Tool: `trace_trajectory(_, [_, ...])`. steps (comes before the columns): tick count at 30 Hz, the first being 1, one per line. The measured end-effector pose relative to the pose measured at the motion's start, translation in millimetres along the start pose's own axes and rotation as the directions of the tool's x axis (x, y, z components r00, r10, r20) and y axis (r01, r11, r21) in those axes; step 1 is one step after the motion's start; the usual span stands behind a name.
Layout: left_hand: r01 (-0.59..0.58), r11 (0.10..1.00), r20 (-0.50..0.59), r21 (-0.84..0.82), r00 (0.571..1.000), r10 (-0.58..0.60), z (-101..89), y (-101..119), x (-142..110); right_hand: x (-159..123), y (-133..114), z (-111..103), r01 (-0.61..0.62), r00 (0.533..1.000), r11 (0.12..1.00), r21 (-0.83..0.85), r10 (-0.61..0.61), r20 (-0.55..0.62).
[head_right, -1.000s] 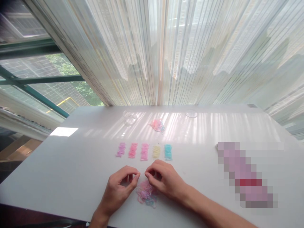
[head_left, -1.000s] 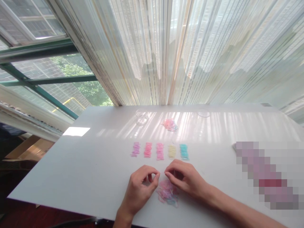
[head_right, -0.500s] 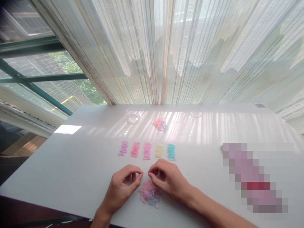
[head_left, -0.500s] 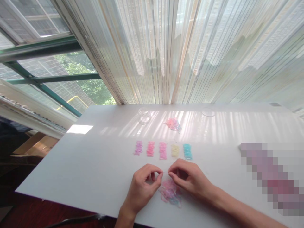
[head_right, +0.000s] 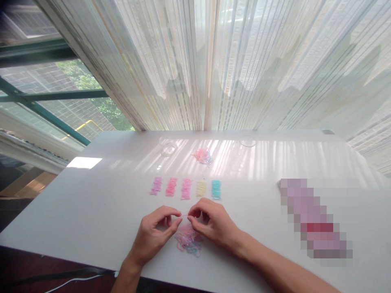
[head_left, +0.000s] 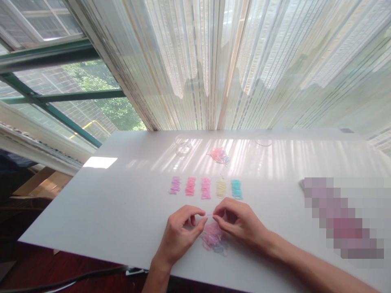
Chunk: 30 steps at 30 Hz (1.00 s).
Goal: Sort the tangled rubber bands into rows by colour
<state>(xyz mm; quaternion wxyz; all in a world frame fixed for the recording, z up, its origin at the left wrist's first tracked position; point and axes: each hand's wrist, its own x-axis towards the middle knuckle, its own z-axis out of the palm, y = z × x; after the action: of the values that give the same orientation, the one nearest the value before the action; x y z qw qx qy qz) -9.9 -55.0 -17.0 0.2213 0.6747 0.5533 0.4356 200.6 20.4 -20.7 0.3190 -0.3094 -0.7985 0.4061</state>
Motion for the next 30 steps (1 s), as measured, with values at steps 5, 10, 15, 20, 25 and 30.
trace_trajectory(5, [-0.004,1.0,0.017,0.008,1.0,0.004,0.6,0.1,0.8,-0.4,0.2,-0.1,0.008,1.0,1.0,-0.011,-0.008,-0.001])
trace_trajectory(10, [0.003,1.0,0.032,0.005,0.999,-0.003,1.0,-3.4,0.0,-0.4,0.5,-0.1,0.008,1.0,1.0,-0.008,-0.008,0.0])
trace_trajectory(15, [-0.005,1.0,0.025,0.009,1.0,0.005,0.3,-0.6,-0.7,0.4,-0.2,-0.9,0.017,1.0,1.0,-0.003,-0.017,0.016])
trace_trajectory(20, [-0.024,1.0,-0.002,0.02,1.0,0.024,0.0,3.1,1.0,-0.1,0.2,-0.9,0.017,0.999,1.0,-0.013,-0.017,0.035])
trace_trajectory(25, [-0.034,0.999,0.001,0.026,0.999,0.034,0.8,1.4,0.9,-1.0,0.1,-0.2,0.021,0.999,0.999,-0.028,-0.021,0.03])
trace_trajectory(30, [-0.031,0.999,0.001,0.025,1.0,0.031,1.1,0.3,0.2,0.2,-1.1,-0.2,0.015,1.0,1.0,-0.026,-0.015,0.01])
